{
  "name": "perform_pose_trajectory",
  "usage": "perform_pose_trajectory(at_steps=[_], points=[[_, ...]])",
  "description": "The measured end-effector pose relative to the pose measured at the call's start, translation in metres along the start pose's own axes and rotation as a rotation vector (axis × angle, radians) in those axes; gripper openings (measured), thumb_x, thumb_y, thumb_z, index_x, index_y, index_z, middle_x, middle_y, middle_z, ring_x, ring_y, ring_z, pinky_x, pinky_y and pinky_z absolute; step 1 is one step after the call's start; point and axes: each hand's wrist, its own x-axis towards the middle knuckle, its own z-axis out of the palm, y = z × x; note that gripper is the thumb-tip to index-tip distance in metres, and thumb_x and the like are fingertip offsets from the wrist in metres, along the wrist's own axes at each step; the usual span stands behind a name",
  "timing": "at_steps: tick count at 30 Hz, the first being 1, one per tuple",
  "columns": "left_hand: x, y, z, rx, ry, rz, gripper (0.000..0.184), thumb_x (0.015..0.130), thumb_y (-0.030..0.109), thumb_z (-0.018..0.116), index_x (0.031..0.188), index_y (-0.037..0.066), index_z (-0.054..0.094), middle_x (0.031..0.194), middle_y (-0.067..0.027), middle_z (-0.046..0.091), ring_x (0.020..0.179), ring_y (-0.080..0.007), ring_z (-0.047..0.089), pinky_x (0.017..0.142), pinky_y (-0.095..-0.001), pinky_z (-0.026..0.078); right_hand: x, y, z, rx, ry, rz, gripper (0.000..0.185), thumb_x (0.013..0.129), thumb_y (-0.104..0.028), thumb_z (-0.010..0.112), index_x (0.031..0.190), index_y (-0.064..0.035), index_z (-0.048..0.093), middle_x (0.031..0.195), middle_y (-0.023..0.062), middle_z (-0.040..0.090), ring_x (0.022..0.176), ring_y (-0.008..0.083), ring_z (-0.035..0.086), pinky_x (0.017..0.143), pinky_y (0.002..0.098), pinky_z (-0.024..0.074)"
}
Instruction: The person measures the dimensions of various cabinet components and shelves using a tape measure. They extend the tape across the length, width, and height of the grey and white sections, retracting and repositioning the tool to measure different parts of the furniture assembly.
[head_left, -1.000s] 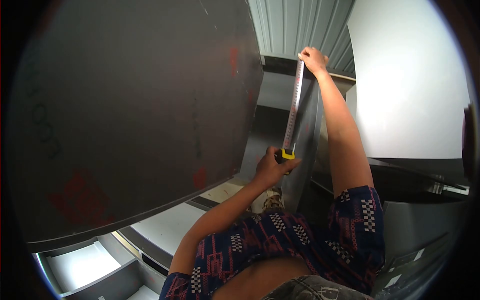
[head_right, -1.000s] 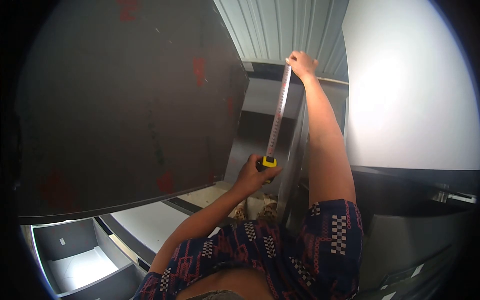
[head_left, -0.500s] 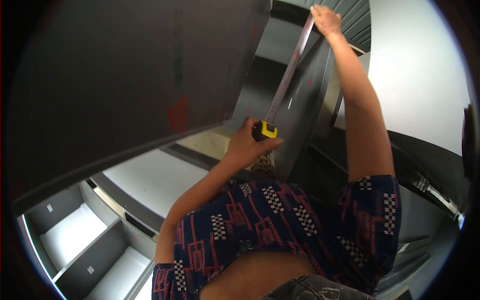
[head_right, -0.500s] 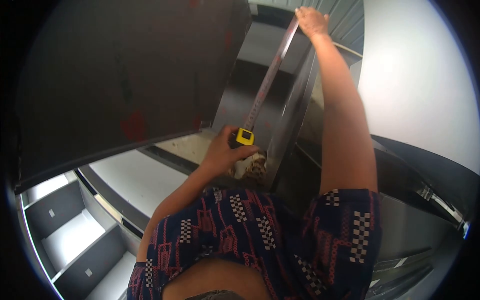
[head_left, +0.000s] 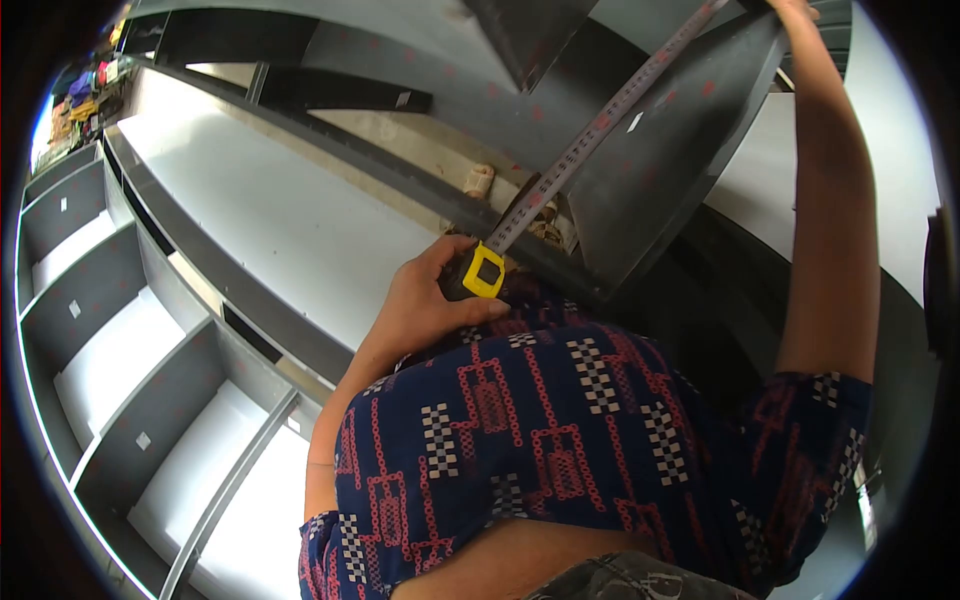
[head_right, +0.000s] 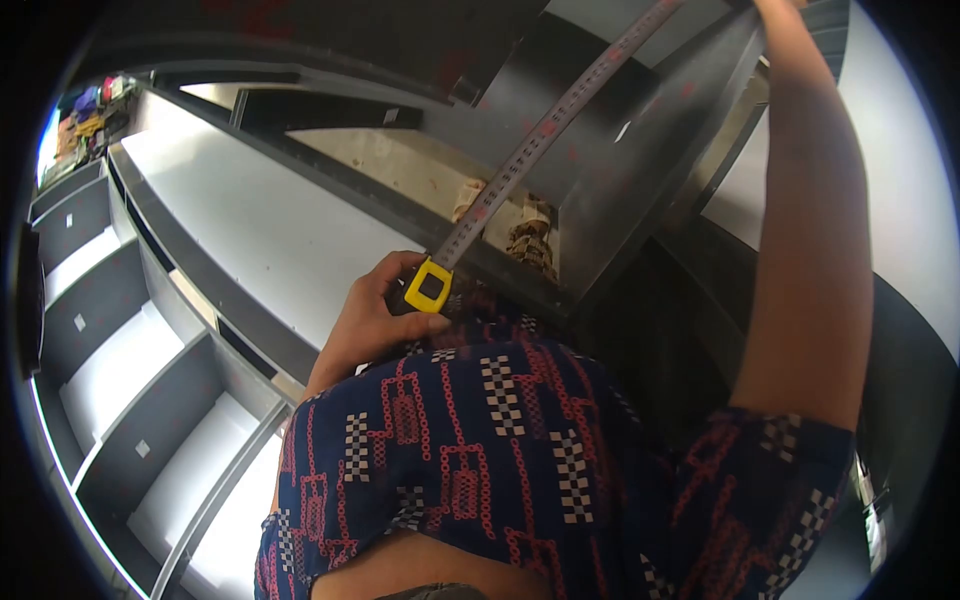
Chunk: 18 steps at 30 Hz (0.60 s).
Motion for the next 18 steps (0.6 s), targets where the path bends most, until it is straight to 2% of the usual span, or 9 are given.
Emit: perform_pose_trajectory(at_steps=[2, 5, 6, 9, 10, 12, 15, 18], points=[[-0.004, -0.010, 0.003, -0.050, -0.006, -0.029, 0.072, 0.061, 0.032, 0.081, 0.119, -0.001, 0.054, 0.096, -0.0135, 0.064, 0.089, -0.0219, 0.061, 0.081, -0.0307, 0.046, 0.016, -0.002, 0.000, -0.017, -0.017, -0.047, 0.037, 0.087, -0.034, 0.048, 0.113, -0.0124, 0.063, 0.116, 0.0155, 0.061, 0.107, 0.0342, 0.058, 0.089, 0.0476, 0.0448], [-0.007, -0.020, 0.012, -0.077, -0.021, -0.061, 0.073, 0.062, 0.033, 0.080, 0.120, -0.001, 0.053, 0.096, -0.0134, 0.064, 0.088, -0.0220, 0.061, 0.081, -0.0308, 0.046, 0.015, 0.001, -0.004, -0.007, -0.046, -0.099, 0.039, 0.086, -0.031, 0.047, 0.108, -0.0043, 0.064, 0.113, 0.0199, 0.061, 0.106, 0.0364, 0.057, 0.091, 0.0436, 0.0445], [-0.007, -0.023, 0.018, -0.088, -0.031, -0.070, 0.073, 0.062, 0.033, 0.080, 0.121, -0.001, 0.053, 0.096, -0.0134, 0.064, 0.087, -0.0220, 0.061, 0.081, -0.0309, 0.046, 0.014, 0.005, -0.005, -0.011, -0.056, -0.092, 0.038, 0.085, -0.026, 0.049, 0.108, 0.0006, 0.063, 0.113, 0.0217, 0.060, 0.105, 0.0376, 0.057, 0.092, 0.0415, 0.0436], [0.000, -0.028, 0.033, -0.049, -0.016, -0.048, 0.073, 0.063, 0.035, 0.079, 0.121, -0.001, 0.053, 0.096, -0.0134, 0.063, 0.087, -0.0218, 0.061, 0.080, -0.0308, 0.046, 0.017, 0.009, -0.002, 0.104, -0.077, -0.072, 0.037, 0.085, -0.020, 0.050, 0.110, 0.0049, 0.061, 0.115, 0.0233, 0.059, 0.107, 0.0376, 0.056, 0.093, 0.0413, 0.0425], [0.002, -0.028, 0.035, -0.115, -0.026, -0.062, 0.073, 0.063, 0.035, 0.079, 0.121, -0.002, 0.053, 0.096, -0.0138, 0.063, 0.087, -0.0220, 0.061, 0.080, -0.0307, 0.046, 0.015, 0.008, -0.003, 0.180, -0.096, 0.003, 0.037, 0.085, -0.015, 0.050, 0.112, 0.0087, 0.058, 0.116, 0.0256, 0.058, 0.109, 0.0381, 0.054, 0.095, 0.0411, 0.0409], [0.006, -0.025, 0.039, -0.246, -0.043, -0.088, 0.074, 0.064, 0.035, 0.078, 0.121, -0.003, 0.052, 0.096, -0.0147, 0.063, 0.087, -0.0224, 0.061, 0.080, -0.0304, 0.046, 0.006, 0.005, -0.013, 0.152, -0.123, -0.071, 0.038, 0.086, -0.015, 0.049, 0.114, 0.0092, 0.056, 0.117, 0.0268, 0.057, 0.110, 0.0385, 0.054, 0.095, 0.0415, 0.0407], [0.011, -0.022, 0.043, -0.195, -0.028, 0.011, 0.074, 0.064, 0.036, 0.076, 0.121, -0.004, 0.051, 0.097, -0.0163, 0.063, 0.088, -0.0241, 0.061, 0.081, -0.0312, 0.046, 0.000, -0.001, -0.023, 0.157, -0.132, -0.112, 0.039, 0.086, -0.015, 0.048, 0.115, 0.0095, 0.055, 0.117, 0.0276, 0.056, 0.110, 0.0388, 0.054, 0.095, 0.0417, 0.0406], [0.011, -0.016, 0.040, -0.198, -0.067, -0.019, 0.069, 0.067, 0.031, 0.074, 0.122, -0.005, 0.051, 0.106, -0.0155, 0.060, 0.096, -0.0228, 0.057, 0.088, -0.0316, 0.043, 0.003, -0.001, -0.015, 0.180, -0.126, -0.100, 0.039, 0.086, -0.015, 0.048, 0.115, 0.0095, 0.055, 0.117, 0.0277, 0.056, 0.110, 0.0388, 0.054, 0.095, 0.0416, 0.0406]])
